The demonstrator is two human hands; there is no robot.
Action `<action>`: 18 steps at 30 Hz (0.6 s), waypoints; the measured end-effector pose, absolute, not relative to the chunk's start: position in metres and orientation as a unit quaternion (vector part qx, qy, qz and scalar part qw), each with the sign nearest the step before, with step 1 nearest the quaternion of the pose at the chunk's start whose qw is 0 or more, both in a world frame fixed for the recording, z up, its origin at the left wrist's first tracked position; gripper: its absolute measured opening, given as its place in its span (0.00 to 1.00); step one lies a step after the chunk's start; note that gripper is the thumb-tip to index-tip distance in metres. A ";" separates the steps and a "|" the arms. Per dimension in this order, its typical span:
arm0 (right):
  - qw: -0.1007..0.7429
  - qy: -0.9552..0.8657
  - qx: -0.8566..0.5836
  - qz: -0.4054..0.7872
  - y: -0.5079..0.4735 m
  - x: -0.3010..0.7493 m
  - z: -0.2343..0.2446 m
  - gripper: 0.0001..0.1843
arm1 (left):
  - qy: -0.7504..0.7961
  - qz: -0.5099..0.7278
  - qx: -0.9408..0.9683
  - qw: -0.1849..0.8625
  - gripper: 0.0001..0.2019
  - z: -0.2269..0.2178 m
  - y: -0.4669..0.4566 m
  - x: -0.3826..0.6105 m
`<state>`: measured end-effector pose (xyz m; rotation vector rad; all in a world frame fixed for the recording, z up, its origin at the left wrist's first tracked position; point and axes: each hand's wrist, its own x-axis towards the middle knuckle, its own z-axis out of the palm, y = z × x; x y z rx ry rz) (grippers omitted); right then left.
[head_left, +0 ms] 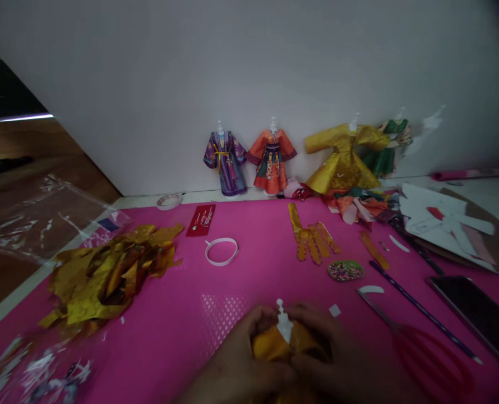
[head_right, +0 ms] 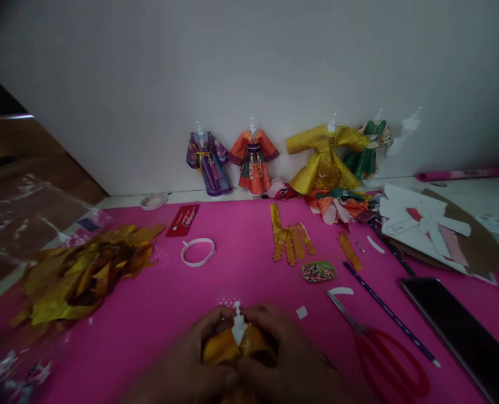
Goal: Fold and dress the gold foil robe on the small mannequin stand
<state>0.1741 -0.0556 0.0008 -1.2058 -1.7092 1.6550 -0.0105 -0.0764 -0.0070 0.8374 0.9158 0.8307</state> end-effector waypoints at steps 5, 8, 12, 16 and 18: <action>0.260 -0.570 -0.395 0.672 -0.056 0.177 -0.004 0.28 | 0.460 0.360 0.402 0.705 0.19 -0.011 -0.076 -0.013; 0.276 -0.520 -0.369 0.719 -0.056 0.181 -0.008 0.25 | 0.480 0.333 0.418 0.695 0.18 -0.010 -0.077 -0.018; 0.325 -0.556 -0.383 0.662 -0.048 0.191 -0.004 0.14 | 0.469 0.312 0.420 0.711 0.18 -0.001 -0.077 -0.023; 0.327 -0.673 -0.367 0.552 -0.038 0.202 0.008 0.06 | 0.474 0.289 0.426 0.714 0.18 0.007 -0.077 -0.025; 0.306 -0.712 -0.353 0.525 -0.038 0.204 0.013 0.06 | 0.481 0.282 0.431 0.710 0.19 0.010 -0.079 -0.024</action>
